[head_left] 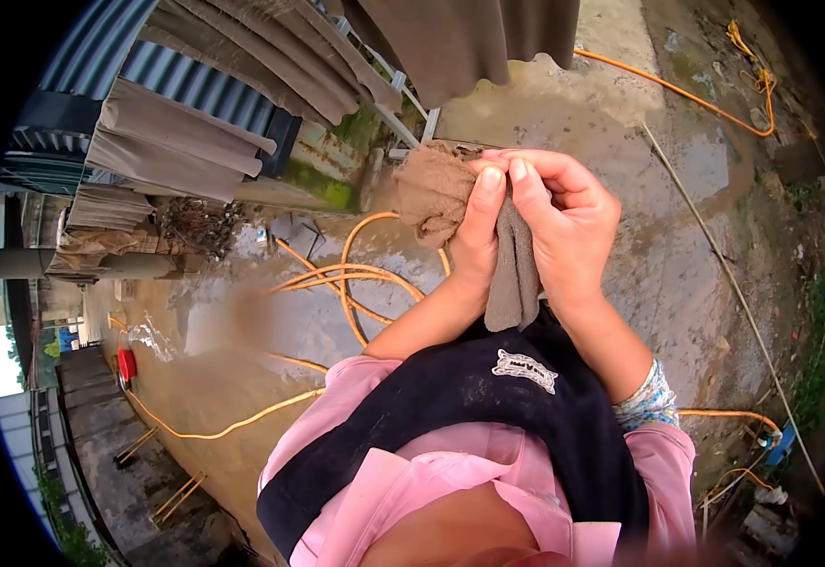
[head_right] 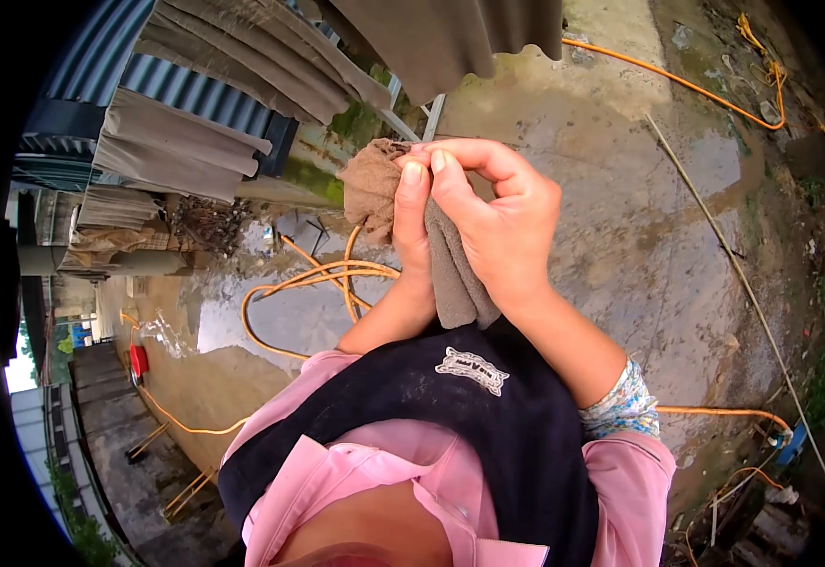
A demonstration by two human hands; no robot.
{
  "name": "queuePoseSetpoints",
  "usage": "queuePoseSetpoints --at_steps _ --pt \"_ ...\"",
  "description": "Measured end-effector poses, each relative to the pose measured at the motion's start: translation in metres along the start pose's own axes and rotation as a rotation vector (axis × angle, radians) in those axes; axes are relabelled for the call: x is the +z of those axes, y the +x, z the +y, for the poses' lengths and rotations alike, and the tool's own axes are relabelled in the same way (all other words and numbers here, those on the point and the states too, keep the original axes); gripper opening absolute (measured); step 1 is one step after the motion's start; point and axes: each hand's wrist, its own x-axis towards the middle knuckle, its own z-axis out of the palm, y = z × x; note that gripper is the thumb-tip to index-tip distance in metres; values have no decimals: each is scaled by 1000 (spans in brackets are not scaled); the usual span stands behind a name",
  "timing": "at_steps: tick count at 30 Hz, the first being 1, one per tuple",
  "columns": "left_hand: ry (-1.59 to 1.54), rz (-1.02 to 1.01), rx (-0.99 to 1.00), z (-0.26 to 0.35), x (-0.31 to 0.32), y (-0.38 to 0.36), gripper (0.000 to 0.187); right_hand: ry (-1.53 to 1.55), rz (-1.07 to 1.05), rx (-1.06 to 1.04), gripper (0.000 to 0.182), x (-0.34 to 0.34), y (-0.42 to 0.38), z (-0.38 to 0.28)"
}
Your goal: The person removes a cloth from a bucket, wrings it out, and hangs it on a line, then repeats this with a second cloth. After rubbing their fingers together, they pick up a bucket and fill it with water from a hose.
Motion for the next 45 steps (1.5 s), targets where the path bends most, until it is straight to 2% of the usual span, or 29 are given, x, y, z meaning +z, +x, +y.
queuePoseSetpoints --at_steps 1,3,4,5,7,10,11,13,15,16,18,21,22,24,26,29,30,31,33,34,35,37,38,39,41,43,45 --pt "77 -39 80 -1 -3 4 27 26 -19 37 11 -3 3 1" --pt "20 44 -32 7 3 10 23 70 -57 118 12 -15 10 5" --pt "170 141 -26 11 3 15 23 100 -50 107 16 -24 13 9" --pt "284 187 -74 23 8 19 25 -37 -71 23 21 -31 16 7" --pt "269 80 -184 37 7 31 30 -66 -67 160 23 -35 7 4" --pt "503 -139 -196 42 -23 52 31 -543 -393 330 25 -80 13 25" --pt "593 -208 -185 43 -28 58 31 -565 -339 282 27 -86 17 19" --pt "454 -194 -265 44 -37 66 27 -535 -137 138 26 -86 26 -3" --pt "337 -82 -339 48 -62 80 21 -333 0 103 24 -101 34 -11" --pt "265 -133 -267 45 -77 88 18 -225 92 106 24 -108 38 -9" --pt "212 -140 -289 46 -91 94 21 -13 286 101 25 -119 45 -6" --pt "363 -291 -330 36 -93 90 35 -114 205 100 28 -121 44 -23" --pt "428 -361 -328 25 -86 86 39 -155 216 113 24 -116 43 -26" --pt "503 -493 -337 -8 -75 80 54 -207 44 125 20 -121 49 -19" --pt "415 -443 -468 -55 -77 76 53 -260 -105 173 12 -111 44 -25" --pt "263 -301 -658 -85 -78 90 53 -574 -220 183 17 -120 32 -39" --pt "298 -366 -608 -76 -74 97 52 -627 -204 180 26 -136 27 -42" --pt "481 -384 -538 -69 -75 104 42 -653 -184 167 28 -148 19 -45" --pt "654 -595 -418 -55 -75 126 32 -698 -149 158 33 -166 -2 -46" --pt "603 -638 -379 -49 -68 129 20 -600 -122 330 37 -173 -14 -44" --pt "636 -687 -339 -48 -65 136 22 -645 -124 380 45 -178 -26 -37" --pt "750 -709 -352 -44 -48 134 24 -601 -141 481 49 -183 -47 -13" --pt "817 -826 -382 -48 -45 138 25 -789 -145 481 48 -186 -55 -3" --pt "955 -767 -358 -53 -40 132 26 -981 -146 476 48 -190 -61 6" --pt "944 -954 -207 -52 -23 127 28 -1384 23 561 41 -189 -62 10" --pt "993 -905 -110 -54 -1 127 25 -1581 288 277 35 -215 -67 20" --pt "988 -915 70 -44 35 134 23 -1578 540 -59 27 -209 -61 -18"
